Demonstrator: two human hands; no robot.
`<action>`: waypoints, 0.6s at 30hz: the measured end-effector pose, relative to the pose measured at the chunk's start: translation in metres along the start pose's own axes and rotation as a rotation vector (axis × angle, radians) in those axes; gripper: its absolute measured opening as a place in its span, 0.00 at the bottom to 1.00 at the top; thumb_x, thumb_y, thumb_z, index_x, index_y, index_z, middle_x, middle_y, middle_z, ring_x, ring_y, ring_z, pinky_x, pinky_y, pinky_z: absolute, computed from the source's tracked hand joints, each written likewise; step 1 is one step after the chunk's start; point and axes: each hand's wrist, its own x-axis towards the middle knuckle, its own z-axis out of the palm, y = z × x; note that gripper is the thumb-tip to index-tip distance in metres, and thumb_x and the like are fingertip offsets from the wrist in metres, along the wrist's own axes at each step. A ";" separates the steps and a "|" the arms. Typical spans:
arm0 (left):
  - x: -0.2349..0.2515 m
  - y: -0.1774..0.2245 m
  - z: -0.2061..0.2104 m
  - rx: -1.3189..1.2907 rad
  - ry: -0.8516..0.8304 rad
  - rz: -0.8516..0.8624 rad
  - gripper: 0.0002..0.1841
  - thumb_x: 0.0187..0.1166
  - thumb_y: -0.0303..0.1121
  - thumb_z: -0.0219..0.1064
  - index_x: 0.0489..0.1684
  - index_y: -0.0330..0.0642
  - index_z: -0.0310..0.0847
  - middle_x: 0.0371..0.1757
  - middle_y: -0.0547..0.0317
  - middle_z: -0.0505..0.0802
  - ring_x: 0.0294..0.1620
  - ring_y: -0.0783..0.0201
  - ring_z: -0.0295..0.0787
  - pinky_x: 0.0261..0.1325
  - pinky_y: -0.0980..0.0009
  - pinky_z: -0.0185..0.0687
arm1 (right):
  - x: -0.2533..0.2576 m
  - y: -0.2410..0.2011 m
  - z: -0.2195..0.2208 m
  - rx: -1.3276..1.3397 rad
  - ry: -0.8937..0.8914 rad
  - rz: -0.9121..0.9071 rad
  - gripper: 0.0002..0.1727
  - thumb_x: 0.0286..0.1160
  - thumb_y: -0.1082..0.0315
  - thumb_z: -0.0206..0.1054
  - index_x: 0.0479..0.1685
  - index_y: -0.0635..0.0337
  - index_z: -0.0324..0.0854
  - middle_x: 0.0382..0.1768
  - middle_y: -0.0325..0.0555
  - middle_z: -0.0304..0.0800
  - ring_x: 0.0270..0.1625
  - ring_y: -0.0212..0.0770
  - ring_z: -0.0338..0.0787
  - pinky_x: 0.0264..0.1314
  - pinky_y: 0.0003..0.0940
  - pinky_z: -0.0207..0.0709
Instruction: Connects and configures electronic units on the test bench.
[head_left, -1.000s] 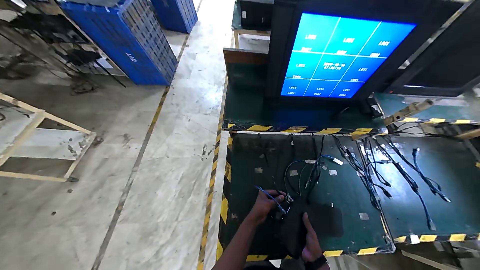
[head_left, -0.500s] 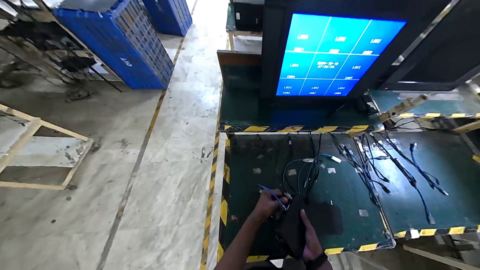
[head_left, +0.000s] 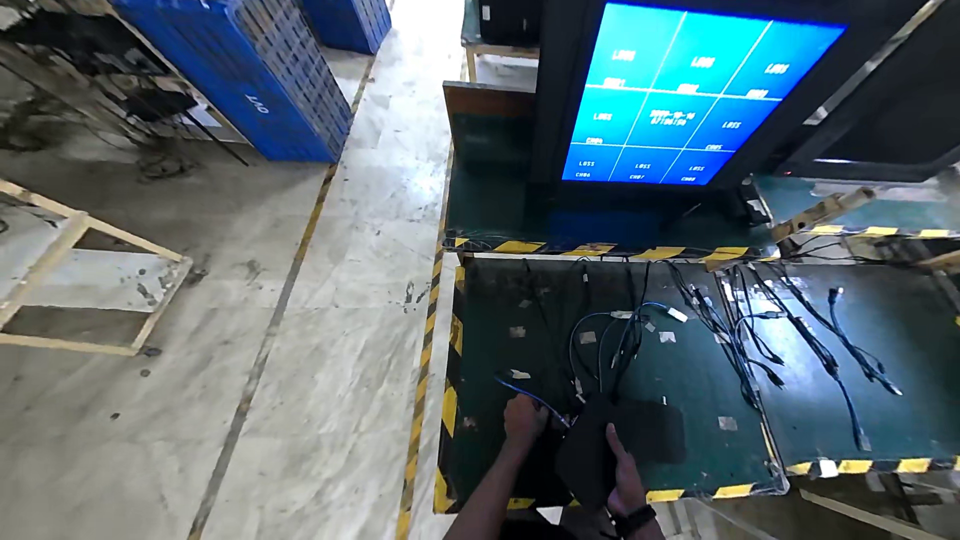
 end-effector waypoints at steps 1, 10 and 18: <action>0.003 -0.006 -0.004 -0.081 0.006 0.006 0.20 0.76 0.48 0.69 0.51 0.40 0.90 0.52 0.47 0.95 0.56 0.51 0.93 0.63 0.48 0.86 | 0.001 0.001 -0.002 0.016 -0.012 -0.010 0.25 0.87 0.54 0.62 0.70 0.64 0.76 0.50 0.58 0.94 0.50 0.48 0.96 0.52 0.50 0.92; -0.049 -0.014 -0.035 -0.935 -0.373 0.159 0.13 0.83 0.32 0.70 0.57 0.33 0.86 0.48 0.49 0.95 0.47 0.59 0.95 0.55 0.63 0.92 | 0.006 -0.003 -0.006 0.068 0.034 -0.057 0.24 0.87 0.54 0.63 0.69 0.64 0.77 0.49 0.57 0.94 0.48 0.48 0.96 0.50 0.50 0.93; -0.051 -0.008 -0.038 -0.715 -0.290 0.354 0.09 0.77 0.31 0.75 0.45 0.32 0.89 0.39 0.53 0.94 0.39 0.63 0.93 0.51 0.64 0.91 | -0.003 -0.008 0.011 0.050 0.053 -0.094 0.23 0.85 0.58 0.66 0.69 0.65 0.76 0.48 0.57 0.94 0.47 0.47 0.96 0.49 0.48 0.93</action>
